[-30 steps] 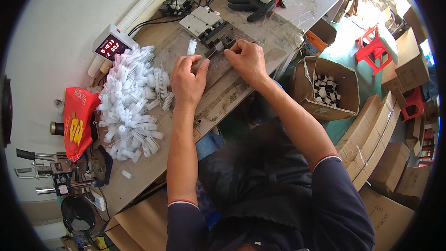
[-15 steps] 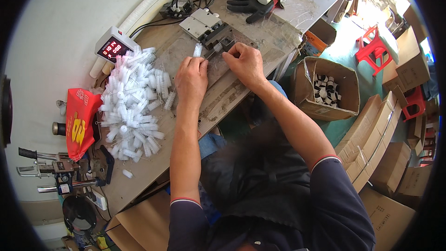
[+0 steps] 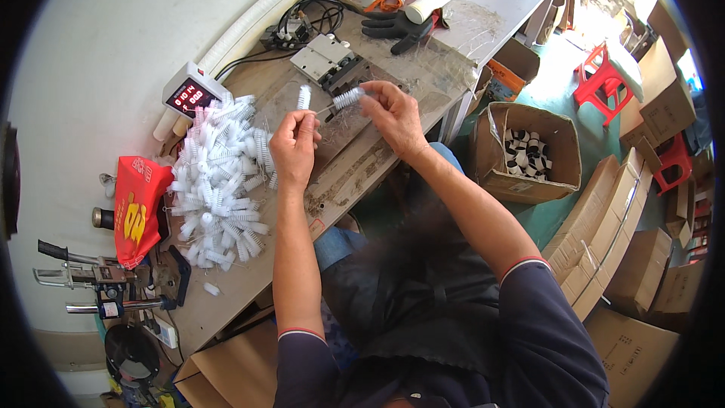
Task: The recorder uses a manual press and a metal jig at a workbench to assemble or secure parts of small white plastic-bristle brushes.
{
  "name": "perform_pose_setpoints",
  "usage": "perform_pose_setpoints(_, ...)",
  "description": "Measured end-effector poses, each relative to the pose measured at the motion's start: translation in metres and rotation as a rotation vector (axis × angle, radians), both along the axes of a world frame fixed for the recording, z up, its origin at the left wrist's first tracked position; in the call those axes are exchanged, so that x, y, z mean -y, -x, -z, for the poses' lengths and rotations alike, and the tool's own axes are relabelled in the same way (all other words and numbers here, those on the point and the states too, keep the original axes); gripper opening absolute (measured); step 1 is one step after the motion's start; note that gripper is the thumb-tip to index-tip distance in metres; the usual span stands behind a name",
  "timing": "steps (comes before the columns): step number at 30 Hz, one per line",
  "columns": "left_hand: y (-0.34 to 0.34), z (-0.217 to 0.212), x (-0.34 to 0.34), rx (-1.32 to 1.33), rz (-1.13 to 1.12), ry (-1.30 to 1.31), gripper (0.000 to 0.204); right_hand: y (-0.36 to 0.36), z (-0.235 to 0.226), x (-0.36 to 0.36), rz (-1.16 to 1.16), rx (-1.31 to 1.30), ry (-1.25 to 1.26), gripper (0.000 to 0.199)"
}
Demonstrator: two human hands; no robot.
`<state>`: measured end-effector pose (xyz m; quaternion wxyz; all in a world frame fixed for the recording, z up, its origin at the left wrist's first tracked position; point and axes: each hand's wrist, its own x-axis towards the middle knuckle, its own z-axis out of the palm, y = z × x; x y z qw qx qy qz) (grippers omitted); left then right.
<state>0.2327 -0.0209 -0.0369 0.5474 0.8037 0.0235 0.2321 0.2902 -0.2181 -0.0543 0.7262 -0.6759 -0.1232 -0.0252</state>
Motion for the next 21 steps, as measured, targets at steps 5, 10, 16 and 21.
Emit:
perform_pose_setpoints(5, 0.002, 0.000, 0.001, -0.090, 0.098, 0.029, 0.017, 0.000, 0.003, 0.004, -0.077, 0.019, -0.028, 0.026)
perform_pose_setpoints(10, 0.003, -0.003, 0.006, -0.122, 0.160, 0.067, 0.018, -0.003, 0.005, 0.006, -0.163, -0.094, -0.088, 0.019)
perform_pose_setpoints(16, 0.003, -0.006, 0.016, -0.149, 0.209, 0.124, 0.023, -0.001, 0.000, 0.007, -0.227, -0.073, 0.014, 0.017)
perform_pose_setpoints(21, 0.002, -0.007, 0.020, -0.208, 0.242, -0.174, 0.029, -0.003, 0.005, 0.003, -0.214, -0.050, -0.019, 0.018)
